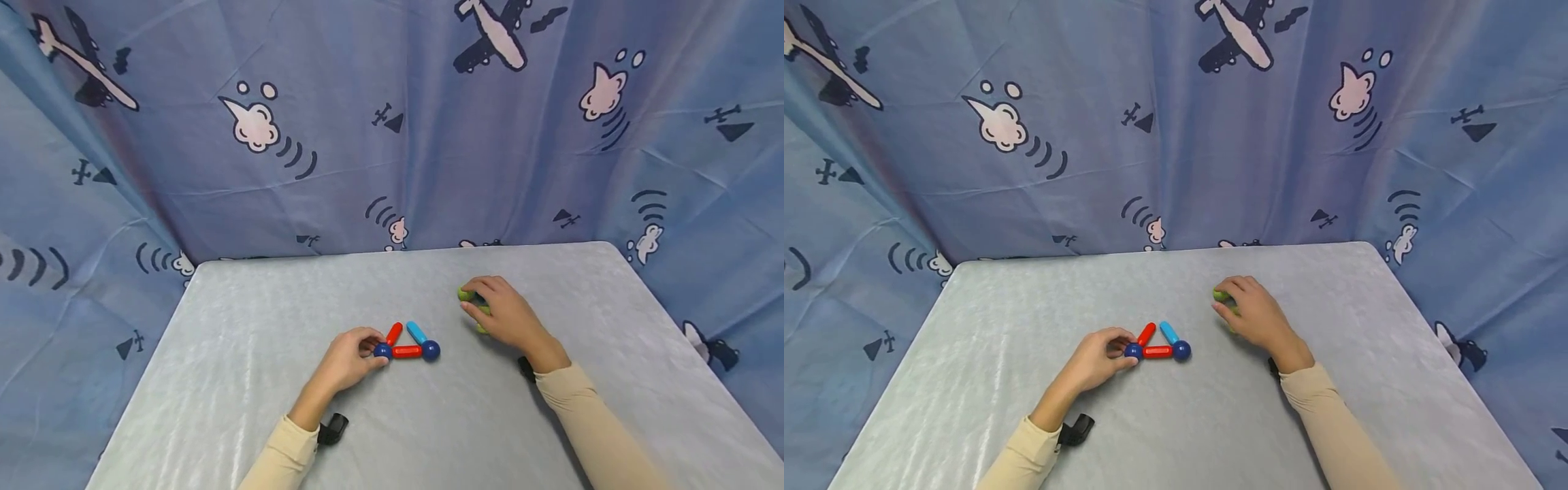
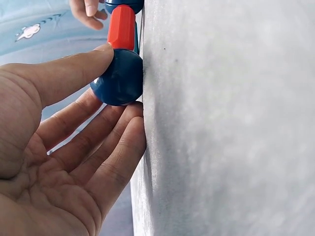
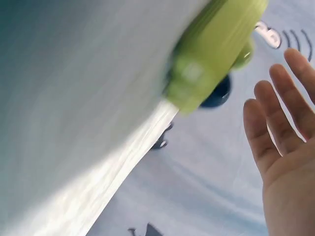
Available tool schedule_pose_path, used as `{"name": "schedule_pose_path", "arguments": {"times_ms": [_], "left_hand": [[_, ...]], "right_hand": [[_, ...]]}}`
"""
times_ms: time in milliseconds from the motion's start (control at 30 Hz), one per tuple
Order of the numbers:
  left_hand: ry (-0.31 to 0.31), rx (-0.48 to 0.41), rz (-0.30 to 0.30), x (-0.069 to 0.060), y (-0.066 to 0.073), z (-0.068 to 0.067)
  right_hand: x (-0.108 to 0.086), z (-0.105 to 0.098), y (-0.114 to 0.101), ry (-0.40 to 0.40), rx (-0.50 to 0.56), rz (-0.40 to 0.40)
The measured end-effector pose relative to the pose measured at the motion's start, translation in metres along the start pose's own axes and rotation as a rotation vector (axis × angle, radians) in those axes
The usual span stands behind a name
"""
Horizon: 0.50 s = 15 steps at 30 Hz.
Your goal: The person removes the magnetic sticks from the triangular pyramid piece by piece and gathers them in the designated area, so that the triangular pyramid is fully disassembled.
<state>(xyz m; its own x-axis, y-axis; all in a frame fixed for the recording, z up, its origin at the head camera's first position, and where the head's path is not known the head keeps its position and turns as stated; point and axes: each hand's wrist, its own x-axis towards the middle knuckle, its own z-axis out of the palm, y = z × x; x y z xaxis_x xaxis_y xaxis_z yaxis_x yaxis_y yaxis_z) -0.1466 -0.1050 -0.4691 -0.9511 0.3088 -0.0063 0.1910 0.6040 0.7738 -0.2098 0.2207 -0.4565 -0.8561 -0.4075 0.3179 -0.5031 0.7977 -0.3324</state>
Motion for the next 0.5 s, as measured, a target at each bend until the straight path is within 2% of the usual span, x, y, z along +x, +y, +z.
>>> {"name": "schedule_pose_path", "arguments": {"times_ms": [133,333,500], "left_hand": [[0.002,0.008,0.005,0.0,0.0,-0.001],[0.005,0.003,0.006,0.0,-0.001,-0.001],[0.01,0.0,0.016,0.001,-0.001,-0.001]], "right_hand": [[0.001,0.01,-0.019,-0.021,-0.019,-0.02],[0.0,0.021,-0.045,-0.067,0.006,-0.039],[0.0,0.027,-0.064,-0.134,0.008,-0.053]]}}
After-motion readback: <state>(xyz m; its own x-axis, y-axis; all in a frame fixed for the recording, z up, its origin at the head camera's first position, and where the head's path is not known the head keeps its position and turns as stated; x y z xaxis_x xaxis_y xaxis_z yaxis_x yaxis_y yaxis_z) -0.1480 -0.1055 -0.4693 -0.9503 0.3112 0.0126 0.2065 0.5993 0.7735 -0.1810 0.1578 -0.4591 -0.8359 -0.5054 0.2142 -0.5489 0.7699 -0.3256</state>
